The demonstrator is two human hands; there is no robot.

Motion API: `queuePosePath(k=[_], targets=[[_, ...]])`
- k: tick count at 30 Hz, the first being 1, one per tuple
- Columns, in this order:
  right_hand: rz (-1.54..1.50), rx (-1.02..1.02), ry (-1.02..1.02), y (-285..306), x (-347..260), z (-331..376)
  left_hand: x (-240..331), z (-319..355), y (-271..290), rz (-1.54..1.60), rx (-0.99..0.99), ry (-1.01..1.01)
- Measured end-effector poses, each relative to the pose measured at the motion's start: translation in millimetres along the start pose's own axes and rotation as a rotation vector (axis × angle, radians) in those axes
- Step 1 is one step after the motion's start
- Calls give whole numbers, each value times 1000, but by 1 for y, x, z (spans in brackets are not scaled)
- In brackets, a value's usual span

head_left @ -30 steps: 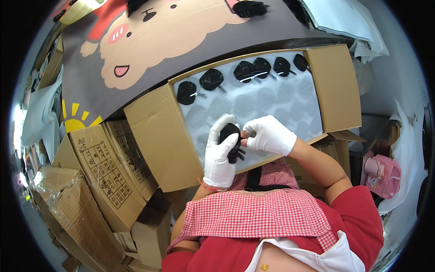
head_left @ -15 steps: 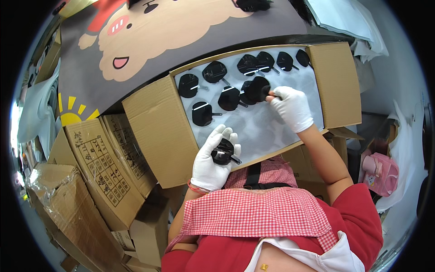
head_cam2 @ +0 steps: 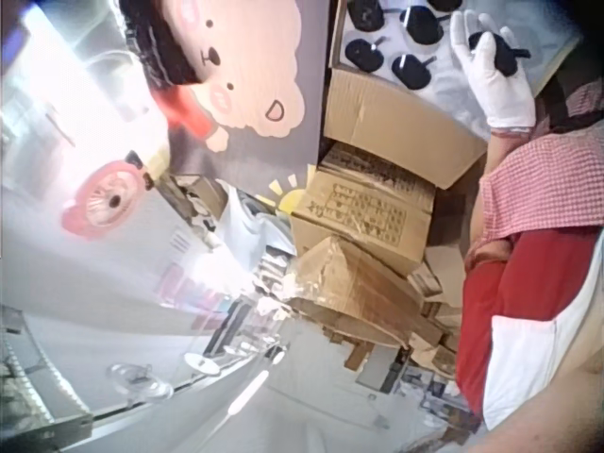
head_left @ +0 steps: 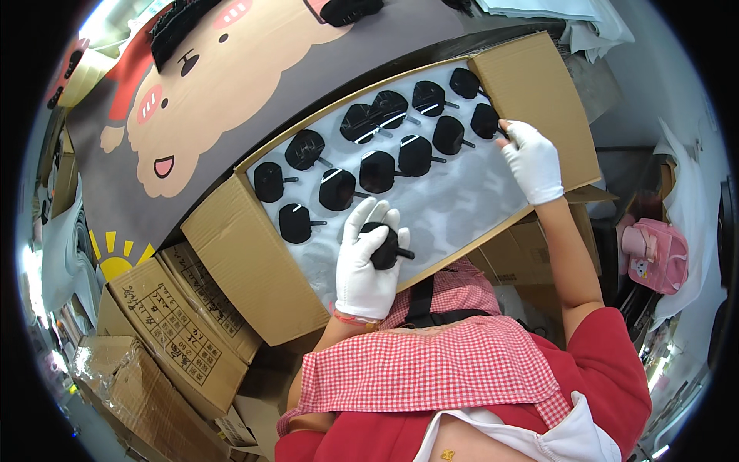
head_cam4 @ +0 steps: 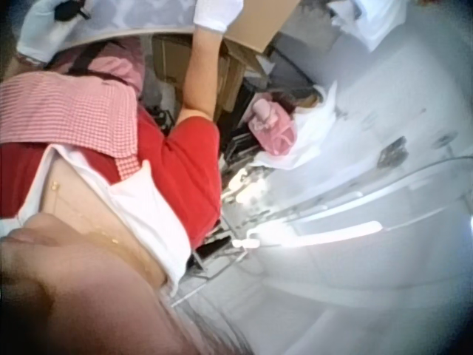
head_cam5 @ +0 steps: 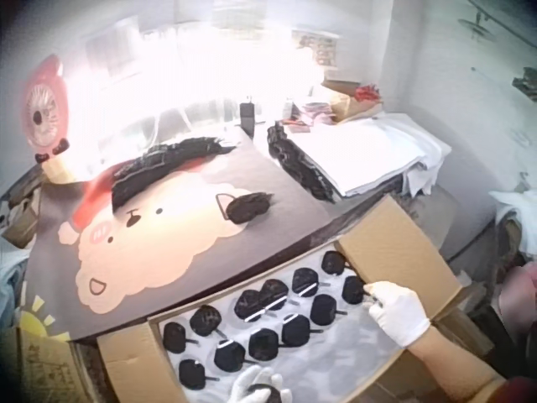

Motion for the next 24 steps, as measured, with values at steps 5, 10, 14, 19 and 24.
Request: queuePosePath(k=[5,10,14,19,24], targets=[[-402,-611,227,-19,-99,65,-14,-5,-21,104,-130,-147],[-354,-844,-82,-48,-136,103,-9,17,11,-52,-136,-256],[-423,-928,54,-77,-166,111,35,45,42,-405,-195,-494],[-328,-632,195,-88,-196,102,109,64,60,-441,41,-945],[-166,-389,259,-68,-142,92,127,62,71,-695,97,-979]])
Point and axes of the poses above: each hand's wrist, its own z-axis away from the middle knuckle, its own y-axis out of the back of the hand, x = y × z, the point moved 6 cm from there along -z, towards the middle knuckle, and after that the axes turned 8 degrees about -y, right-handed, at the moved point
